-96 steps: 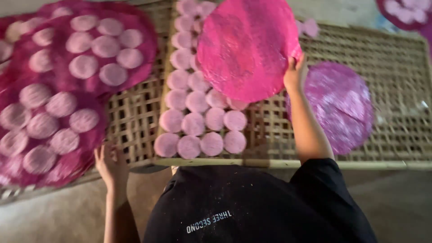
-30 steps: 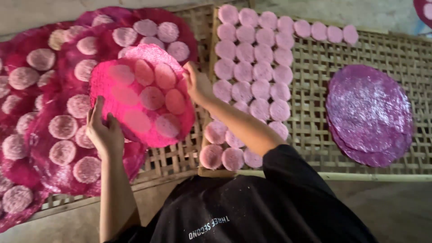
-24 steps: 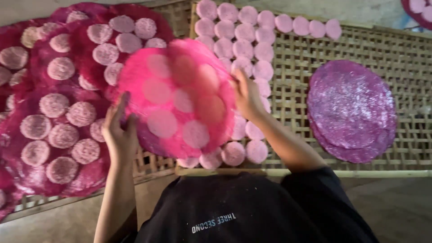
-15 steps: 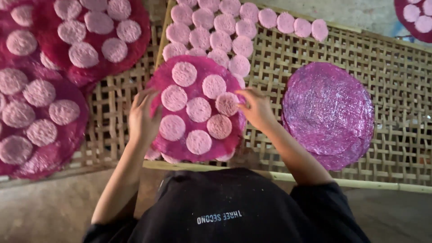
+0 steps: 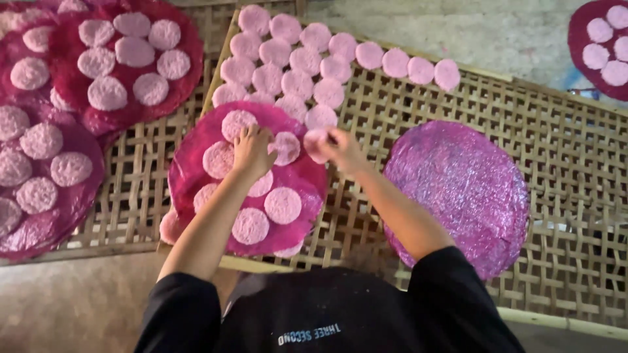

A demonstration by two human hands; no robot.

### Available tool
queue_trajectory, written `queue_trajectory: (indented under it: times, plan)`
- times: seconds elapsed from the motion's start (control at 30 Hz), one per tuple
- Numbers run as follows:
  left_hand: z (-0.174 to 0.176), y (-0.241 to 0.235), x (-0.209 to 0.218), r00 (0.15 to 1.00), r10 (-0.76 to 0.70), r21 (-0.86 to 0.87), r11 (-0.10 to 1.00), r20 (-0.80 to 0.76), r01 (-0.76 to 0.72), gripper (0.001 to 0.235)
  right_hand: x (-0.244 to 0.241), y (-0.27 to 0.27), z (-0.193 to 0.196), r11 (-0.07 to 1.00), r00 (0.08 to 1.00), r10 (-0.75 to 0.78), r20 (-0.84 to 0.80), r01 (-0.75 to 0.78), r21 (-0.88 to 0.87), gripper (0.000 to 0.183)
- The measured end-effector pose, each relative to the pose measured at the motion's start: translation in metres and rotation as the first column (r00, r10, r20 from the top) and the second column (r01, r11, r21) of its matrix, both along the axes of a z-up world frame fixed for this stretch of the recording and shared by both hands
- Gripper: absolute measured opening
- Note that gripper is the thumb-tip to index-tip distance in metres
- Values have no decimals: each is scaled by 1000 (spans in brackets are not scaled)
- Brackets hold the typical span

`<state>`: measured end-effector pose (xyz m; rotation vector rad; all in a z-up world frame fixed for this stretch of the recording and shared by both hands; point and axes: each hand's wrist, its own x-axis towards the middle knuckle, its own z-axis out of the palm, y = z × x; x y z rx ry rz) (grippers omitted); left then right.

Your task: The person transfers pink circular discs from a pink sheet onto a woven bamboo tray, arranging them in neat rows. The person repeatedly picks up discs and places them on the tray, filling the available space.

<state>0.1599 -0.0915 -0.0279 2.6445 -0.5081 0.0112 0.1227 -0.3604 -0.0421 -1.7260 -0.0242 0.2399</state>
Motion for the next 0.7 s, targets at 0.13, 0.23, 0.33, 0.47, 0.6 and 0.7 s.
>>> queue_trajectory:
  times: [0.13, 0.23, 0.33, 0.47, 0.6, 0.7]
  plan:
    - [-9, -10, -2, 973, 4, -157, 987, -230, -42, 41, 67, -94, -41, 742, 871, -292, -396, 468, 481, 40]
    - [-10, -18, 0, 953, 13, -264, 959, -304, -98, 47, 119, -131, -66, 627, 812, -399, -426, 580, 519, 37]
    - [-7, -27, 1, 948, 0, -353, 928, -317, -118, 49, 155, -138, -82, 797, 837, -506, -210, 547, 256, 36]
    - [6, -30, 4, 947, -24, -388, 915, -322, -108, 51, 175, -122, -85, 738, 825, -459, 330, 561, -376, 37]
    - [27, -38, 8, 927, -36, -403, 906, -373, -127, 44, 171, -110, -59, 594, 782, -363, 507, 613, -521, 40]
    - [47, -52, 10, 923, -31, -416, 898, -384, -143, 42, 146, -92, -29, 466, 656, -266, 706, 729, -502, 62]
